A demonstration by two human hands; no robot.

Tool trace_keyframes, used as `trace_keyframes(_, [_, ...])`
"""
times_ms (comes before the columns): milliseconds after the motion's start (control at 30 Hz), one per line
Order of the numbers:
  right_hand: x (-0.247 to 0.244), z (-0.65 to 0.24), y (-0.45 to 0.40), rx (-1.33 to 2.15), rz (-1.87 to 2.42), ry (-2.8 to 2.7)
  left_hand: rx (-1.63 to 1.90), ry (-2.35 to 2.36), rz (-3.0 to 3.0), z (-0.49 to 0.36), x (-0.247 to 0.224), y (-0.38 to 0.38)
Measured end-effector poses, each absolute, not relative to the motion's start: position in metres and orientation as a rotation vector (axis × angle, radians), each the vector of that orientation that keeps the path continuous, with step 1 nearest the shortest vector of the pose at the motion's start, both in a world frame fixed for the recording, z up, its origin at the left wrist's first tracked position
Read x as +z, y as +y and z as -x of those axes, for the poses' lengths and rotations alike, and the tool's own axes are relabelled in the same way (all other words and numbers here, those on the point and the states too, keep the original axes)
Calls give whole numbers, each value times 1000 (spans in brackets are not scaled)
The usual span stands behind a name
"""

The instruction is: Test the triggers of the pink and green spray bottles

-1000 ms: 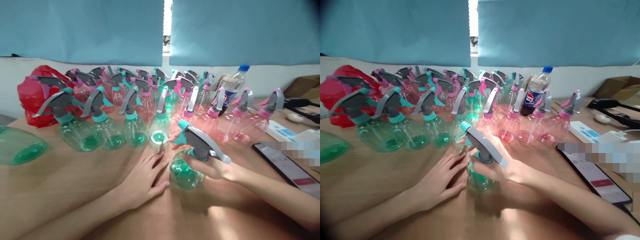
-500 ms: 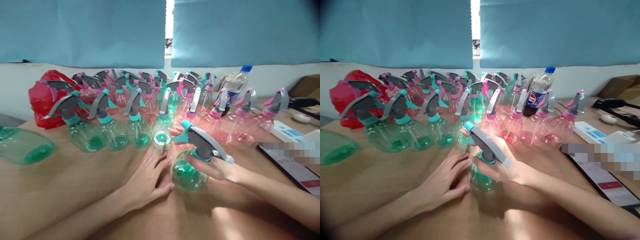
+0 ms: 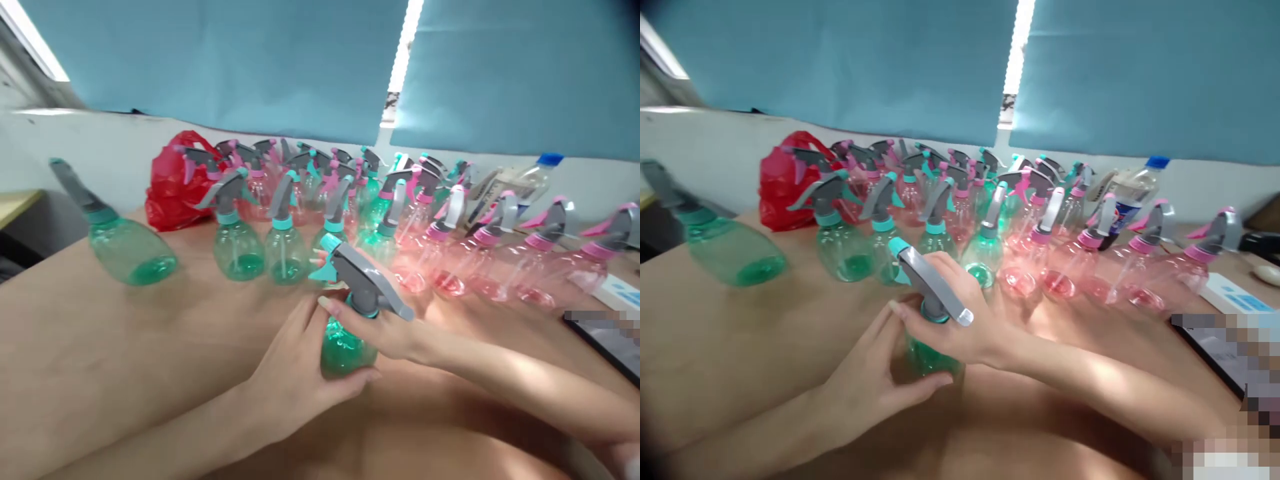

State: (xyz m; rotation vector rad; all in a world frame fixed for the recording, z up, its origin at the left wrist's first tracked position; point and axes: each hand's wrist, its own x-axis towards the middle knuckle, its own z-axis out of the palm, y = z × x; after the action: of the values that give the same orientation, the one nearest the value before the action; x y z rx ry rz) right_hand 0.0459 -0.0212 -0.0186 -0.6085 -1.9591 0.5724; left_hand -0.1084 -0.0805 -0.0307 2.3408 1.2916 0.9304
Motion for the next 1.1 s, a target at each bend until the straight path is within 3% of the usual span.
trace_keyframes(333, [6, 56, -19, 528, 416, -2214, 1174, 1772, -2210, 222, -29, -112])
trace_keyframes(567, [14, 66, -2, 327, 811, -2134, 1279, 2001, -2276, 295, -31, -86])
trace_keyframes(800, [9, 73, 0, 77, 1105, -2162, 1217, 2015, -2358, 310, -21, -51])
trace_keyframes(1100, [8, 85, 16, 359, 1258, -2271, 1042, 2277, -2550, 313, -10, -39])
